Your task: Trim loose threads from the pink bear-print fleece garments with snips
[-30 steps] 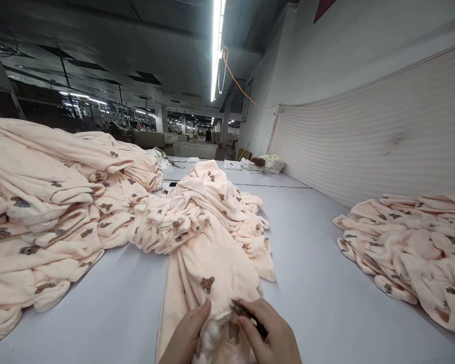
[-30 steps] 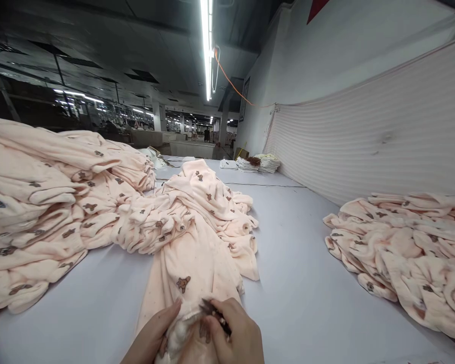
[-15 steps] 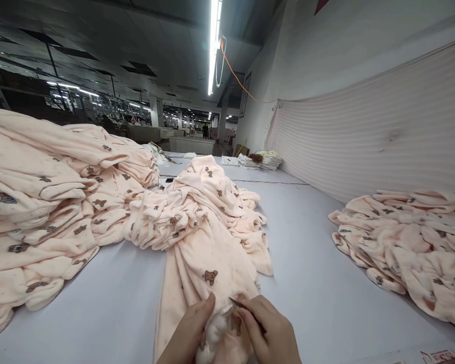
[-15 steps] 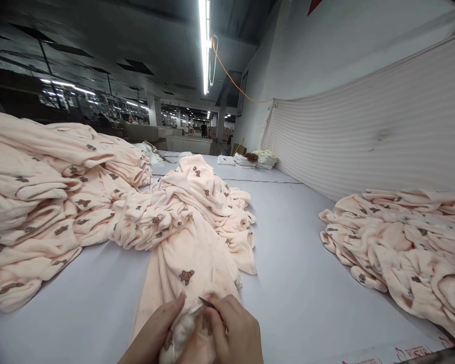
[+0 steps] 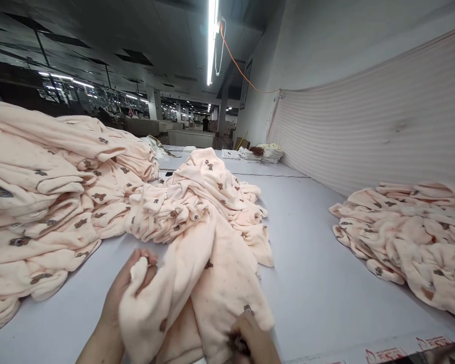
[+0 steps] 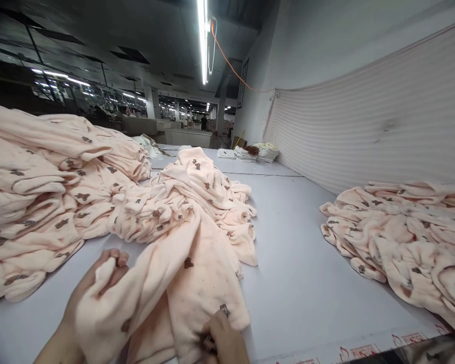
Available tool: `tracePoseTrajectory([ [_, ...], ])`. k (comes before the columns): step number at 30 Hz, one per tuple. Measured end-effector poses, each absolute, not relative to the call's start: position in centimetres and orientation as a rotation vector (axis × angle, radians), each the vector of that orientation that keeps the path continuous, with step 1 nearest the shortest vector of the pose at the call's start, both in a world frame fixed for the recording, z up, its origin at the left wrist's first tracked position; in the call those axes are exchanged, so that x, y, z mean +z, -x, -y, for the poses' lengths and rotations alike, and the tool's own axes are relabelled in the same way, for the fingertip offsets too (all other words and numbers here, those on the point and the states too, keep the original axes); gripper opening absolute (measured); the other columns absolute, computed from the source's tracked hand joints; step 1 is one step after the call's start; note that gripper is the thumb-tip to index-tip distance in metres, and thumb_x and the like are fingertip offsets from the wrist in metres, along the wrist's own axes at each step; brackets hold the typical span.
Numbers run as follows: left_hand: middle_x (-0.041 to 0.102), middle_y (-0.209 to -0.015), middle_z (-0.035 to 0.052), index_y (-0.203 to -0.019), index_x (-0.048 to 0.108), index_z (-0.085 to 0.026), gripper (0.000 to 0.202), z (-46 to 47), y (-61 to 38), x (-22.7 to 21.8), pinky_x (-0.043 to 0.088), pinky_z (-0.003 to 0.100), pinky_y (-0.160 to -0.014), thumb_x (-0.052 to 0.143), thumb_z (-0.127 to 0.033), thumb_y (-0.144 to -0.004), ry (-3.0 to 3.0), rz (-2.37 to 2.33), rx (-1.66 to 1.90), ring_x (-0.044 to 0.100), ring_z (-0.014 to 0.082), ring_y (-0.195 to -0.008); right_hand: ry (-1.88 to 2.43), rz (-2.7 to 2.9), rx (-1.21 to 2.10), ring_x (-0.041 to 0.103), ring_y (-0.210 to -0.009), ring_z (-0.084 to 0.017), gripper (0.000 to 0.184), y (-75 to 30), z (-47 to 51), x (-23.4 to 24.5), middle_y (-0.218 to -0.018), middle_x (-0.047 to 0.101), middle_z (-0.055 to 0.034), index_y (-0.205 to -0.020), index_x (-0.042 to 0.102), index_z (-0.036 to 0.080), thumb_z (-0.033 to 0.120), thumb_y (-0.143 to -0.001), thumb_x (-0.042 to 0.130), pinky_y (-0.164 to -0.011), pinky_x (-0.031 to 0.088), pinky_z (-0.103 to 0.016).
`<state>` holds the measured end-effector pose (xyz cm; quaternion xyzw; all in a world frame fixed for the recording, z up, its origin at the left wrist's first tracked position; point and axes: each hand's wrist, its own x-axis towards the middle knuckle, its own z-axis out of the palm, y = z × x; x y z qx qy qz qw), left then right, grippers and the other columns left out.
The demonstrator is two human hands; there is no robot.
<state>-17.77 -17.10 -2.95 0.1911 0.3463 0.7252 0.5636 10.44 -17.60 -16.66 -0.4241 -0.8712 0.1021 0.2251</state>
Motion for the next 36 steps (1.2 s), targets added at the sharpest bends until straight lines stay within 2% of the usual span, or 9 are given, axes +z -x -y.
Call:
tracePoseTrajectory([
  [3, 0.054, -0.06, -0.0085, -0.076, 0.055, -0.02, 0.011, 18.3, 17.5, -3.9, 0.036, 0.013, -0.041, 0.061, -0.029, -0.08, -0.621, -0.853, 1.59, 0.04, 0.0038, -0.04, 1.162, 2.438, 0.224, 0.06, -0.055, -0.013, 0.034, -10.1, 18.1, -17.1, -0.092, 0.065, -0.001, -0.094, 0.062, 0.027, 0.011, -0.066, 0.053, -0.051, 0.044, -0.02],
  [7, 0.06, -0.06, -0.0035, -0.064, 0.062, -0.018, 0.015, 19.3, 16.0, -4.5, 0.042, 0.019, -0.061, 0.062, -0.027, -0.075, -1.291, -1.211, 0.99, 0.055, 0.0133, -0.062, 1.133, 1.929, 0.857, 0.061, -0.07, -0.018, 0.016, -10.0, 17.5, -15.8, -0.078, 0.065, -0.0024, -0.085, 0.063, 0.021, 0.024, -0.077, 0.05, -0.064, 0.047, -0.024],
  [10, 0.066, -0.075, -0.0033, -0.076, 0.067, -0.023, 0.011, 19.9, 12.6, -5.4, 0.04, 0.022, -0.067, 0.067, -0.022, -0.065, -1.672, -1.362, 0.605, 0.058, 0.0183, -0.075, 1.145, 1.553, 1.248, 0.059, -0.067, -0.018, 0.026, -9.6, 17.1, -14.2, -0.067, 0.063, -0.0011, -0.076, 0.064, 0.018, 0.043, -0.08, 0.056, -0.062, 0.046, -0.025],
  [12, 0.061, -0.07, -0.0032, -0.074, 0.061, -0.022, 0.016, 20.1, 10.1, -6.9, 0.037, 0.023, -0.06, 0.068, -0.021, -0.06, -1.74, -1.505, 0.579, 0.055, 0.0183, -0.067, 1.122, 1.499, 1.311, 0.061, -0.069, -0.019, 0.034, -9.2, 17.2, -13.4, -0.069, 0.065, -0.0022, -0.075, 0.065, 0.017, 0.051, -0.078, 0.058, -0.064, 0.047, -0.026],
  [15, 0.059, -0.071, 0.0018, -0.075, 0.056, -0.023, 0.008, 20.1, 7.7, -9.7, 0.039, 0.028, -0.063, 0.052, -0.018, -0.069, -1.749, -1.64, 0.939, 0.053, 0.0201, -0.067, 1.154, 1.603, 1.109, 0.064, -0.072, -0.019, 0.034, -9.5, 17.7, -12.4, -0.076, 0.067, -0.003, -0.096, 0.063, 0.02, 0.049, -0.082, 0.053, -0.069, 0.049, -0.026],
  [18, 0.061, -0.08, 0.006, -0.07, 0.055, -0.025, 0.009, 20.2, 7.5, -11.6, 0.041, 0.03, -0.068, 0.049, -0.018, -0.069, -1.691, -1.599, 1.263, 0.053, 0.022, -0.071, 1.251, 1.88, 0.763, 0.064, -0.071, -0.016, 0.021, -10.6, 17.9, -10.8, -0.086, 0.066, -0.002, -0.097, 0.061, 0.026, 0.039, -0.082, 0.055, -0.066, 0.049, -0.023],
  [25, 0.056, -0.072, 0.001, -0.069, 0.043, -0.024, 0.017, 19.8, 8.8, -12.2, 0.044, 0.028, -0.067, 0.047, -0.01, -0.061, -2.005, -1.468, 1.256, 0.052, 0.0186, -0.068, 1.206, 2.351, 0.089, 0.066, -0.071, -0.018, 0.021, -11.2, 17.7, -7.4, -0.086, 0.069, -0.0014, -0.106, 0.062, 0.028, 0.03, -0.086, 0.054, -0.061, 0.049, -0.024],
  [33, 0.057, -0.075, 0.0007, -0.069, 0.046, -0.023, 0.014, 20.0, 8.8, -11.5, 0.048, 0.027, -0.069, 0.044, -0.009, -0.067, -1.946, -1.529, 1.241, 0.054, 0.0168, -0.068, 1.231, 2.235, 0.181, 0.067, -0.071, -0.017, 0.02, -10.8, 18.0, -8.8, -0.086, 0.069, 0.0011, -0.104, 0.062, 0.03, 0.03, -0.089, 0.049, -0.061, 0.051, -0.023],
  [36, 0.063, -0.091, 0.006, -0.07, 0.053, -0.023, 0.011, 20.3, 8.7, -10.6, 0.047, 0.031, -0.081, 0.048, -0.014, -0.069, -1.744, -1.535, 1.26, 0.058, 0.022, -0.087, 1.274, 2.096, 0.237, 0.066, -0.065, -0.016, 0.022, -10.4, 17.8, -10.2, -0.084, 0.067, 0.0007, -0.102, 0.059, 0.027, 0.032, -0.082, 0.053, -0.055, 0.05, -0.022],
])
